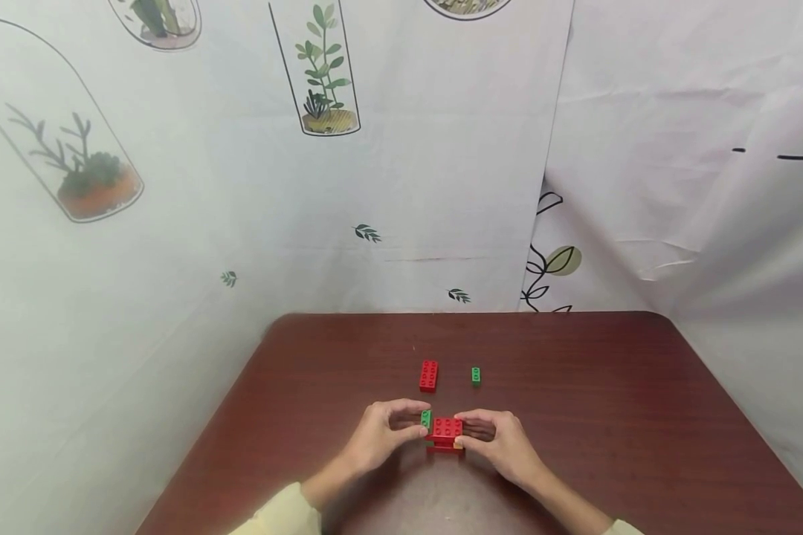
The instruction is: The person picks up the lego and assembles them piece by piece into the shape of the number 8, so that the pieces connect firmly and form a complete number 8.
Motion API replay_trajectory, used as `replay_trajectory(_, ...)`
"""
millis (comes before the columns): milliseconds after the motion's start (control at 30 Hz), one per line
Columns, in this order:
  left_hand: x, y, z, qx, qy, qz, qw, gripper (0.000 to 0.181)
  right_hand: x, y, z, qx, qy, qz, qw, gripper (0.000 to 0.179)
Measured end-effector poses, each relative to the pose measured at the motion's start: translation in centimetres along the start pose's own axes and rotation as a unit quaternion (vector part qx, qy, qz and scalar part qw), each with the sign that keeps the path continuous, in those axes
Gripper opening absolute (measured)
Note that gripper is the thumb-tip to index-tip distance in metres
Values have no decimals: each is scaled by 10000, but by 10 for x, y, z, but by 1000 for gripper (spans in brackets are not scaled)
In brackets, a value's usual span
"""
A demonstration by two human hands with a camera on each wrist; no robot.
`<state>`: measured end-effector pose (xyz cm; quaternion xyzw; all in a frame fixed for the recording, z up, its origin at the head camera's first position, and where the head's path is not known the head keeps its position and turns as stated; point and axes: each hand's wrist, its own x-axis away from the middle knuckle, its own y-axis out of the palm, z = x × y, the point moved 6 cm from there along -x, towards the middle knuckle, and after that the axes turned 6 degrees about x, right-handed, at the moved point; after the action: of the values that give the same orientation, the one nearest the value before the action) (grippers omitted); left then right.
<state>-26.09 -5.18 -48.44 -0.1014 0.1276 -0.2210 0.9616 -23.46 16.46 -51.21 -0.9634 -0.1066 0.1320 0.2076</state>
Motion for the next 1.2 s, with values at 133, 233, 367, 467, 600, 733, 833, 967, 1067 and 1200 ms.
replay_trajectory(133,2,1,-3,-35,123,31,9999,35,0,0,0,-35,-7,8,10000,37)
replay_trajectory(233,3,2,-4,-32,240,55,9997,35,0,0,0,-48,-5,16,10000,37)
replay_trajectory(367,4,4,-7,25,377,103,9992,35,0,0,1,-37,20,7,10000,37)
replay_trajectory(467,5,5,-9,58,393,177,9991,35,0,0,1,-38,35,-15,10000,38)
replay_trajectory(600,6,6,-11,123,340,268,9990,35,0,0,1,-65,50,-39,10000,38)
replay_trajectory(733,8,7,-13,172,369,331,9986,38,0,0,-1,-123,6,-44,9999,38)
replay_trajectory(833,9,8,-13,126,423,359,9984,40,0,0,-1,-136,-62,-35,9999,37)
replay_trajectory(967,9,8,-13,78,479,359,9982,41,0,0,0,-93,-59,-30,9999,38)
replay_trajectory(1067,9,8,-14,102,482,329,9982,43,0,0,1,-59,-12,-49,10000,38)
replay_trajectory(1200,8,9,-15,126,504,321,9981,45,0,0,1,-56,28,-93,9999,38)
